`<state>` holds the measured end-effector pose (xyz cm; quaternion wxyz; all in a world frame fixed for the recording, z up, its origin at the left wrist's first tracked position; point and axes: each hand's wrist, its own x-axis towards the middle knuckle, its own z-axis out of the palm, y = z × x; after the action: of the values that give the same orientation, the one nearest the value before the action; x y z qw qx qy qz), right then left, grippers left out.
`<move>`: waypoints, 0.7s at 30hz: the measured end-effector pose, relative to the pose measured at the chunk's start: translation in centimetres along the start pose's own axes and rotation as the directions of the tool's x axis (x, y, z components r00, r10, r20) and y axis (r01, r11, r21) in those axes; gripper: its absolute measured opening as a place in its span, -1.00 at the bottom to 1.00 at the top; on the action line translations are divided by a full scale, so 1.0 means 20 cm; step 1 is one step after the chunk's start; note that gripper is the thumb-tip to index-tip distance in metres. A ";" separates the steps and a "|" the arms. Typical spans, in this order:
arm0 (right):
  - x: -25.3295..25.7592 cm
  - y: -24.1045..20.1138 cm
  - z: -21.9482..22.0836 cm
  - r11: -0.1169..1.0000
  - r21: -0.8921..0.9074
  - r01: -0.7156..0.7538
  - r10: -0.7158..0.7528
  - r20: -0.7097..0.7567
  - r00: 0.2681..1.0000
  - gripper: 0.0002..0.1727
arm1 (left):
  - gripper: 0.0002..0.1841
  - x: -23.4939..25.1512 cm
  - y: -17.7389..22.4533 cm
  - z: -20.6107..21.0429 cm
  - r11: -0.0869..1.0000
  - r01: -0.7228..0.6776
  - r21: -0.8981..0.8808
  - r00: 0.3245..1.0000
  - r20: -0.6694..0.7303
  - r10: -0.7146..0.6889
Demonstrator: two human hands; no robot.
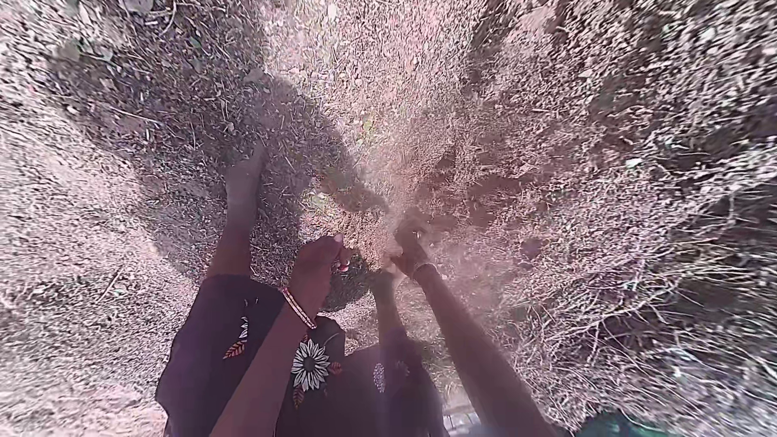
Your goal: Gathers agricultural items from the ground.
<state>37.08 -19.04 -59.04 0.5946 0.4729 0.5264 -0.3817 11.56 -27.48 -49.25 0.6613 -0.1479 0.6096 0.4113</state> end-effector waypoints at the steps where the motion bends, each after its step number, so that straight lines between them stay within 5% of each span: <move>1: -0.03 0.02 -0.04 0.995 0.093 0.026 -0.015 -0.113 0.993 -0.17 | -0.55 0.00 -0.01 0.01 1.000 -0.002 0.016 1.000 0.002 0.002; 4: -0.19 0.14 -0.17 0.906 0.415 0.081 0.123 -0.442 0.889 -0.11 | -0.56 -0.01 -0.03 0.03 0.997 0.020 0.069 1.000 -0.001 -0.020; 7: -0.33 0.40 -0.21 0.764 0.638 0.094 0.422 -0.605 0.675 0.10 | -0.57 -0.01 -0.07 0.06 0.993 0.022 0.112 1.000 0.001 -0.022; 11: -0.28 0.74 -0.23 0.439 0.862 0.254 0.772 -0.506 0.385 0.26 | -0.56 0.00 -0.13 0.09 0.992 0.023 0.125 1.000 -0.005 -0.023; 14: 0.02 0.77 -0.24 0.348 0.886 0.306 0.858 -0.433 0.276 0.15 | -0.55 0.00 -0.19 0.09 0.986 0.026 0.168 1.000 -0.009 -0.025; 18: 0.21 0.47 -0.30 0.324 0.944 -0.063 0.909 -0.293 0.295 0.02 | -0.58 -0.01 -0.28 0.08 0.959 0.082 0.273 0.997 -0.009 -0.082; 21: 0.22 0.40 -0.24 0.536 0.837 -0.108 0.779 -0.442 0.444 0.04 | -0.58 -0.01 -0.33 0.08 0.955 0.066 0.290 0.998 -0.011 -0.066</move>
<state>44.10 -12.06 -62.12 0.1508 0.9077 0.3760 -0.1099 17.48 -30.51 -50.77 0.6889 -0.0696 0.6585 0.2950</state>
